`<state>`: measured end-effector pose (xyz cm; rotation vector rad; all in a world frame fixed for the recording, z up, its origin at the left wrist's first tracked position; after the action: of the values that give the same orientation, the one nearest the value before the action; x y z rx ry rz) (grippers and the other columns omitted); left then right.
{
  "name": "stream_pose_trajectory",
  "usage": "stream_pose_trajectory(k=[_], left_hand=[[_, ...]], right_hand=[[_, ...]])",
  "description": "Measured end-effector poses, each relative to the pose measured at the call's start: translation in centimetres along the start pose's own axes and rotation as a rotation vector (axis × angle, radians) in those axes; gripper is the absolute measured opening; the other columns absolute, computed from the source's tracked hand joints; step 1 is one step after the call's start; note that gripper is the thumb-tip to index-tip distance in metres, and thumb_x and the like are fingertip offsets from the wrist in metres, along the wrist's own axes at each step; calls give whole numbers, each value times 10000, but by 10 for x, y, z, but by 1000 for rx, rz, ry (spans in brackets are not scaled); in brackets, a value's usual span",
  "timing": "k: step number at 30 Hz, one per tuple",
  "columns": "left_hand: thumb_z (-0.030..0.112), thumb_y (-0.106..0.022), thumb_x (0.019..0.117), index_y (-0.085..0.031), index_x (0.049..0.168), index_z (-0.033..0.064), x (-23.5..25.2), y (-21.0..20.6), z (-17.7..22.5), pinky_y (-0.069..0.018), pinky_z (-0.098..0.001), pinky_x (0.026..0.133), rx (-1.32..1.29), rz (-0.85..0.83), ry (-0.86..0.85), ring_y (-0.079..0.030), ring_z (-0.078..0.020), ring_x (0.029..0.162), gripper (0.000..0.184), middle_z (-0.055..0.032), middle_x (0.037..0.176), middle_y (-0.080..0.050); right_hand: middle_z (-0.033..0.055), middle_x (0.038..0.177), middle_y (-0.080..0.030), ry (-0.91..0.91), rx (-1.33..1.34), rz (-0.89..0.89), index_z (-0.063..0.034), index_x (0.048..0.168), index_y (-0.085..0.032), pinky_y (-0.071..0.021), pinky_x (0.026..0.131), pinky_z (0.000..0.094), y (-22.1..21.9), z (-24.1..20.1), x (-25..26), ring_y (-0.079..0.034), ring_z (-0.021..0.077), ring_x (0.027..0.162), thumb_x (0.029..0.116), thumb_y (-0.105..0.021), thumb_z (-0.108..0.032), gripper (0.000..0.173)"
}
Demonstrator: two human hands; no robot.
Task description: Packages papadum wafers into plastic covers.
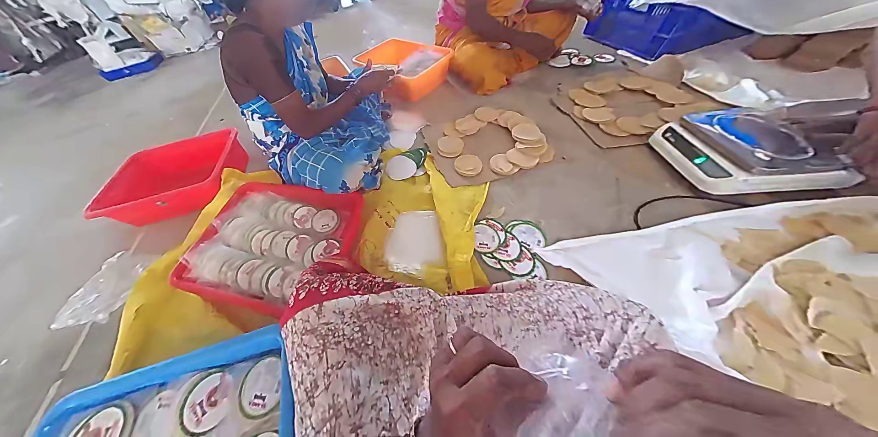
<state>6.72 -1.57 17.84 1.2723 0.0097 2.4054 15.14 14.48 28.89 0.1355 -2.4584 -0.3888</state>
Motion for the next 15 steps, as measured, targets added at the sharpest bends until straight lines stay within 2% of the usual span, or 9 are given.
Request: stream_pose_trajectory(k=[2, 4, 6, 7, 8, 9, 10, 12, 15], left_hand=[[204, -604, 1022, -702, 962, 84, 0, -1, 2, -475, -158, 854, -25, -23, 20, -598, -72, 889, 166, -13, 888, -638], [201, -582, 1022, -701, 981, 62, -1, -3, 1, -462, -163, 888, -74, -65, 71, -602, -71, 922, 187, -29, 902, -651], [207, -652, 990, -704, 985, 30, -4, -5, 1, -461, -165, 901, -198, -76, 171, -598, -47, 972, 185, -33, 944, -668], [187, -699, 960, -708, 1018, 46, -7, -6, 1, -477, -162, 928, -287, -82, 246, -599, -9, 1025, 153, -1, 1005, -679], [154, -731, 932, -729, 1064, 79, -10, -7, 0, -507, -175, 957, -390, -83, 330, -614, 24, 1070, 152, 41, 1070, -702], [118, -731, 924, -746, 1094, 106, -14, -9, 0, -536, -199, 966, -501, -81, 415, -641, 32, 1078, 172, 69, 1106, -729], [84, -705, 936, -753, 1115, 117, -19, -12, -1, -555, -223, 955, -633, -71, 505, -671, 17, 1051, 188, 71, 1103, -750], [72, -644, 977, -758, 1139, 124, -31, -17, -5, -605, -274, 890, -891, -30, 698, -734, -64, 960, 204, 17, 1062, -776], [15, -622, 971, -742, 1095, 80, -42, -18, -12, -626, -369, 857, -970, 71, 944, -751, -142, 911, 184, -30, 1011, -773]], right_hand=[[99, 906, -737, -40, -52, 15, -22, 1009, -716, -462, 1073, 377, -5, 9, 2, -687, 170, 1009, 985, -674, -191, 175], [34, 913, -734, -105, -81, 38, -78, 979, -721, -394, 1147, 375, -7, 23, 1, -652, 126, 1091, 952, -730, -179, 105], [-21, 966, -716, -163, -80, 71, -115, 1008, -694, -417, 1150, 345, -6, 40, -2, -633, 72, 1126, 909, -786, -209, 165], [-48, 1028, -704, -202, -73, 82, -124, 1072, -671, -474, 1094, 289, -6, 48, -4, -630, 28, 1117, 884, -807, -231, 255], [-79, 1089, -694, -246, -61, 85, -134, 1156, -637, -532, 985, 200, -6, 55, -6, -631, -28, 1080, 871, -810, -250, 353], [-96, 1109, -695, -283, -22, 90, -144, 1208, -604, -570, 883, 160, -8, 63, -8, -650, -50, 1026, 868, -799, -246, 405], [-101, 1125, -695, -305, 30, 95, -155, 1247, -582, -585, 845, 155, -9, 72, -11, -662, -46, 1006, 888, -777, -246, 419], [-85, 1185, -694, -329, 88, 110, -157, 1318, -555, -589, 875, 179, -13, 88, -20, -671, -11, 1042, 932, -730, -252, 434], [-19, 1346, -644, -374, -1, 57, -130, 1501, -451, -571, 958, 214, -20, 107, -38, -641, 15, 1159, 989, -638, -313, 575]])
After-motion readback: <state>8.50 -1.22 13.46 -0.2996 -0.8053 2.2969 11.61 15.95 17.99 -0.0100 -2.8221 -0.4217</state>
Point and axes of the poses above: each hand's wrist, its own x-axis towards the middle knuckle, its own y-axis out of the back of the hand, z = x × y, the point moved 4 cm from there along x, towards the middle knuckle
